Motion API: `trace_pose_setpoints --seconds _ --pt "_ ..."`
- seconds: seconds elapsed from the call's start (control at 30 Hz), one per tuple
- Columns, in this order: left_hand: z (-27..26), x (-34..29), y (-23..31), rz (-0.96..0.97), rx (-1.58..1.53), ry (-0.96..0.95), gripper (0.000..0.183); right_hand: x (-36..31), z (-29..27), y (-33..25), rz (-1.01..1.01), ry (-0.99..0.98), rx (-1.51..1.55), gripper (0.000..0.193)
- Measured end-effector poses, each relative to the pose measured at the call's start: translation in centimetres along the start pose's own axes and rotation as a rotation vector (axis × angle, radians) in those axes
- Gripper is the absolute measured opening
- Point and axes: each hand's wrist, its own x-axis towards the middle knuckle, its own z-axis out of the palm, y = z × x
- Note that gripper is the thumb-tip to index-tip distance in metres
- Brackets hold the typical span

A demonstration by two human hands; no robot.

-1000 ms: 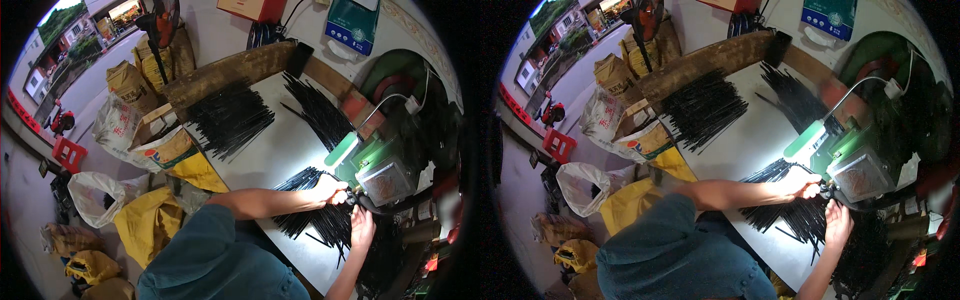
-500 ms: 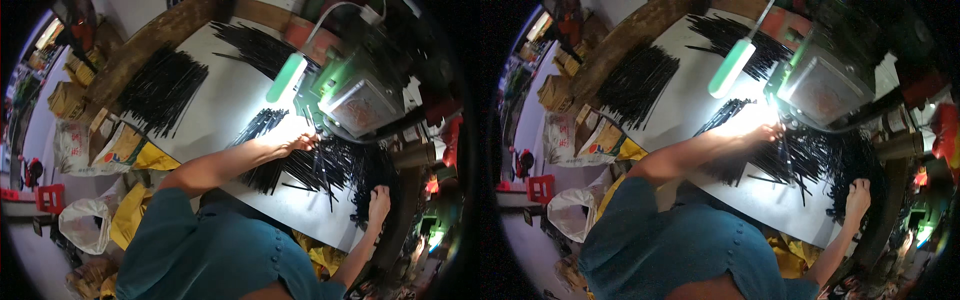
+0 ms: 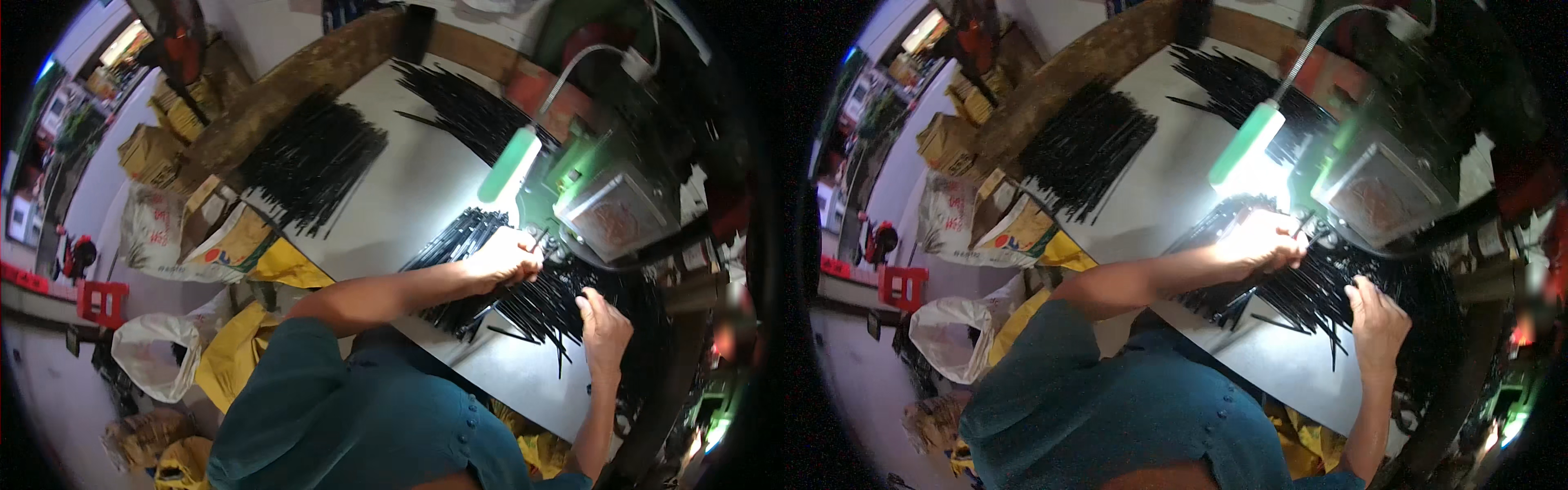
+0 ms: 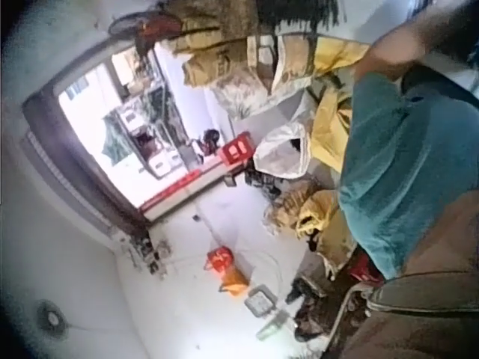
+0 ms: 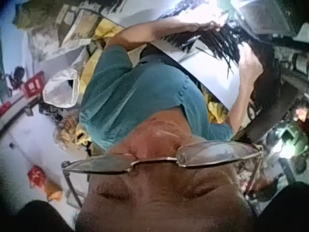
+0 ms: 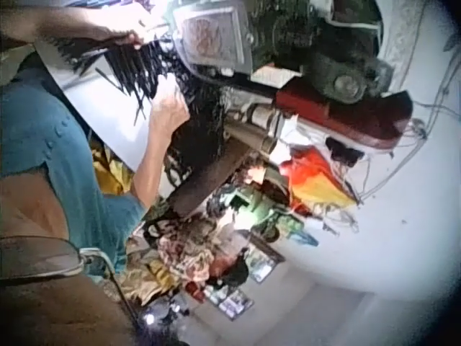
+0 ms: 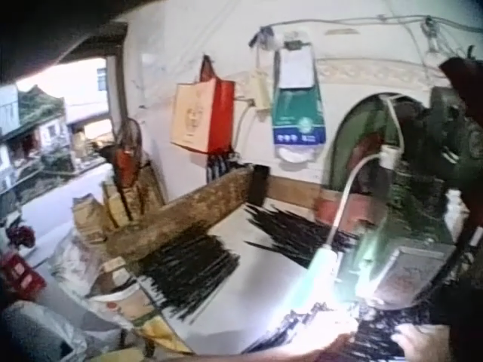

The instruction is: The person feeds thin rods into a press machine by hand to crimp their ends, occasionally adjusting components with pliers, and stacks the processed rods on the table.

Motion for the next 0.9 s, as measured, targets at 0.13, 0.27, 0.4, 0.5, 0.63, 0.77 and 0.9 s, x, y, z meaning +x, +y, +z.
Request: trace_pose_setpoints --seconds 0.13,0.27,0.4,0.5,0.63,0.77,0.9 --pt "-0.2 -0.1 -0.3 -0.052 0.082 -0.035 0.005 1.3 3.9 0.1 0.339 -0.271 0.694 0.022" --pt "0.1 0.1 -0.3 -0.018 0.160 -0.067 0.006 2.8 4.2 -1.4 0.513 -0.300 1.028 0.014" --pt "-1.1 -0.1 0.9 0.082 0.263 0.005 0.015 4.1 5.7 -1.6 0.586 -0.171 1.304 0.012" --pt "-2.5 0.2 1.5 -0.084 0.288 0.094 0.020 4.4 6.6 -1.4 0.642 -0.119 1.436 0.013" --pt "-1.3 1.4 1.1 -0.151 0.277 0.094 0.021 4.4 5.9 -0.5 0.591 -0.078 1.424 0.016" --pt "-1.1 1.1 0.7 -0.158 0.258 0.089 0.025 4.0 5.3 -1.0 0.652 -0.066 1.381 0.016" --pt "-1.2 1.0 1.0 -0.203 0.263 0.109 0.027 4.1 5.6 -1.2 0.599 -0.076 1.456 0.015"
